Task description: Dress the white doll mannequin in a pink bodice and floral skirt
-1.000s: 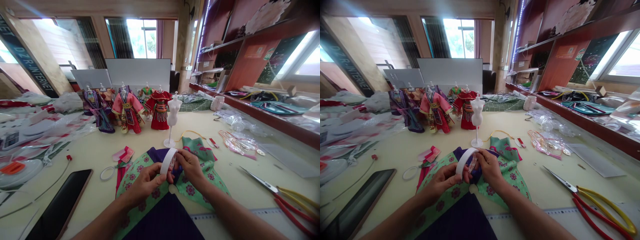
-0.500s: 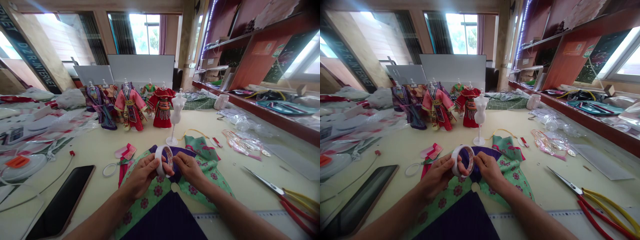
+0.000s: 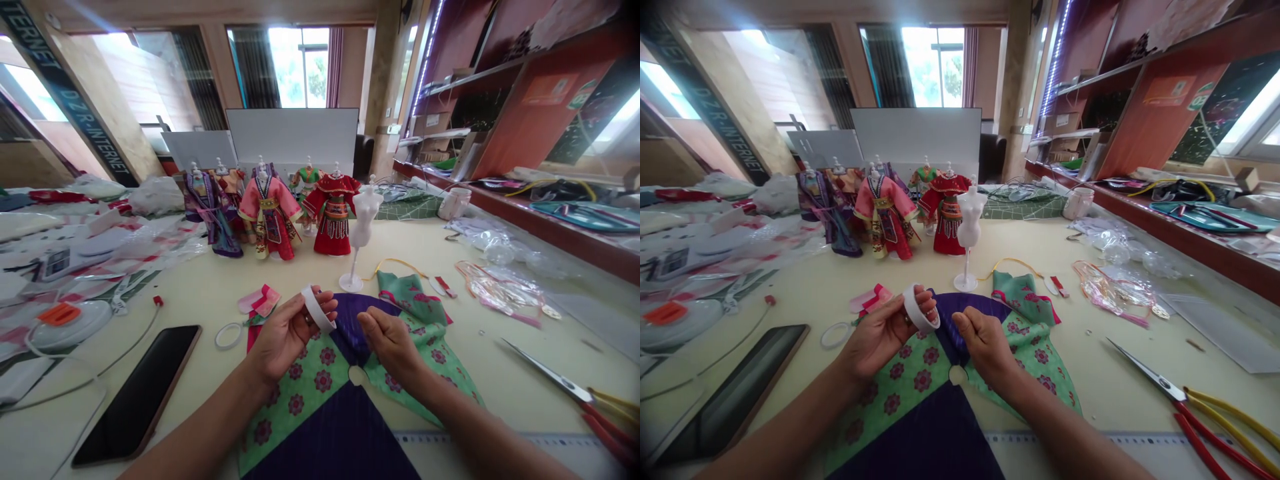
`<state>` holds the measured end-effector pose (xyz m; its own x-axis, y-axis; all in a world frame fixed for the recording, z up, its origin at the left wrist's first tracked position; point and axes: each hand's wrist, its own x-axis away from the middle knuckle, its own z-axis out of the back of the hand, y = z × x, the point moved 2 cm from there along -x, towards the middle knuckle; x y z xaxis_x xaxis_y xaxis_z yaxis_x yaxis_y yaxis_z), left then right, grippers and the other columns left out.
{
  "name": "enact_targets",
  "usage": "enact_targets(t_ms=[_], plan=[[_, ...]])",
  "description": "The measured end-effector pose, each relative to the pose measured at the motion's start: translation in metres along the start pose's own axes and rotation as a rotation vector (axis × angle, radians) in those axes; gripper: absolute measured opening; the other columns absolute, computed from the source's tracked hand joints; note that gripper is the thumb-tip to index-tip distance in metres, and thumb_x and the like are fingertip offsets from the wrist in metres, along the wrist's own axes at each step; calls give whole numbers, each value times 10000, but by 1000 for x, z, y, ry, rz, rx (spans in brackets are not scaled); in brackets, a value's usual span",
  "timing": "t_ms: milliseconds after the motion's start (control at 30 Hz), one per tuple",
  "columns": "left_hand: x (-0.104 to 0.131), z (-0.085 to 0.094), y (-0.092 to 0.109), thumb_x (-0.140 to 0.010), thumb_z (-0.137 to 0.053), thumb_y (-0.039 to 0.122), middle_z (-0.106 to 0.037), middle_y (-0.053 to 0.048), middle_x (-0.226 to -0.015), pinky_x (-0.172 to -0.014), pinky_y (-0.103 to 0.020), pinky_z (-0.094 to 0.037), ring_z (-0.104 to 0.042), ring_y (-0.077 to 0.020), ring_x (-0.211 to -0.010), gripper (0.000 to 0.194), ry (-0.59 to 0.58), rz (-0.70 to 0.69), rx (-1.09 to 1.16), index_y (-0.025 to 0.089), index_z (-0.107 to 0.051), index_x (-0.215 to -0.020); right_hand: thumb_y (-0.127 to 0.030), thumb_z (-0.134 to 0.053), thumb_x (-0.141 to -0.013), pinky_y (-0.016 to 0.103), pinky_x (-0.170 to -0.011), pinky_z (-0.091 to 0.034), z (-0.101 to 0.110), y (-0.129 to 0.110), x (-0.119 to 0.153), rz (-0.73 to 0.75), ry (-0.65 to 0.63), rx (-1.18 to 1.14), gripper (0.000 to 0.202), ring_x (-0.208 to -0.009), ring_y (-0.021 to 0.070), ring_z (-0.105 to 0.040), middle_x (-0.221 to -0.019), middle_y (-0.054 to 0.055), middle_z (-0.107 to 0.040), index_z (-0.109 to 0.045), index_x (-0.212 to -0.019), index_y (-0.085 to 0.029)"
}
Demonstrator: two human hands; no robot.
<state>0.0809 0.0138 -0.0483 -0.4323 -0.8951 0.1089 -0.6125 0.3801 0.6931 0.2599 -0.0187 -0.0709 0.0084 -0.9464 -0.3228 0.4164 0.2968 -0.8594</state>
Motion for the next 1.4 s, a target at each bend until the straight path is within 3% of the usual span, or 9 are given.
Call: enact_targets(t_ms=[200, 333, 500, 633, 733, 900, 1000, 1200, 1400], plan=[[1, -2, 3, -929, -387, 170, -692, -113, -1051, -1002, -439, -444, -648, -223, -1009, 266, 76, 23, 78, 89, -604, -1060, -249, -505, -868, 237, -563, -418, 0, -3, -2, 85, 50, -27, 98, -626, 130, -522, -744, 12, -579, -581, -855, -190], [4, -5, 2, -939, -373, 187, -698, -111, -1027, -1006, -414, -446, -641, -219, -1029, 286, 72, 66, 112, 81, -605, -1067, -186, -558, -835, 281, -689, -484, -3, -9, -1, 221, -66, -25, 234, -792, 163, -581, -1047, 70, -595, -618, -1059, -218], [7, -9, 0, -941, -381, 194, -708, -97, -983, -1005, -377, -444, -653, -197, -998, 275, 102, 94, 96, 87, -616, -1034, -155, -548, -858, 292, -810, -475, -8, -19, 5, 295, -264, -48, 196, -913, 176, -595, -1024, 57, -620, -643, -1017, -217], [10, -14, -4, -950, -374, 296, -681, -121, -1077, -1013, -407, -422, -613, -234, -1078, 323, 13, 79, 31, 104, -607, -1064, -160, -527, -871, 264, -739, -465, -11, -19, 8, 277, -231, -51, 116, -809, 158, -585, -884, 37, -608, -634, -897, -199], [14, -18, -9, -903, -467, 407, -643, -126, -1169, -1028, -409, -394, -556, -266, -1153, 379, -97, -47, -203, 132, -596, -1129, -174, -541, -866, 257, -712, -454, -11, -15, 7, 222, -156, -87, 90, -763, 150, -574, -836, 21, -607, -627, -857, -199], [16, -19, -20, -797, -646, 270, -606, -81, -1246, -1058, -362, -343, -499, -257, -1212, 397, -170, -155, -749, 186, -602, -1182, -202, -544, -871, 237, -651, -456, -9, -11, 5, 157, -100, -166, 105, -720, 141, -584, -810, 11, -636, -646, -895, -203], [14, -16, -23, -858, -549, 296, -642, -62, -1175, -1011, -337, -386, -554, -229, -1135, 304, -121, -209, -850, 188, -625, -1132, -187, -530, -875, 243, -670, -470, -10, -13, 7, 190, -105, -123, 132, -727, 145, -605, -812, 12, -653, -655, -912, -210], [16, -13, -26, -917, -442, 331, -661, -20, -858, -766, -282, -470, -604, -161, -783, 296, -90, -322, -1116, 174, -573, -1131, -168, -547, -855, 272, -695, -484, -5, -18, 11, 283, 130, -15, 119, -758, 151, -600, -859, 22, -613, -569, -966, -206], [19, -15, -32, -930, -420, 297, -615, -13, -809, -672, -245, -444, -567, -132, -719, 241, -141, -397, -1260, 175, -568, -1076, -105, -556, -823, 284, -719, -466, -2, -23, 12, 368, 141, 74, 212, -778, 151, -555, -876, 29, -544, -547, -1018, -189]])
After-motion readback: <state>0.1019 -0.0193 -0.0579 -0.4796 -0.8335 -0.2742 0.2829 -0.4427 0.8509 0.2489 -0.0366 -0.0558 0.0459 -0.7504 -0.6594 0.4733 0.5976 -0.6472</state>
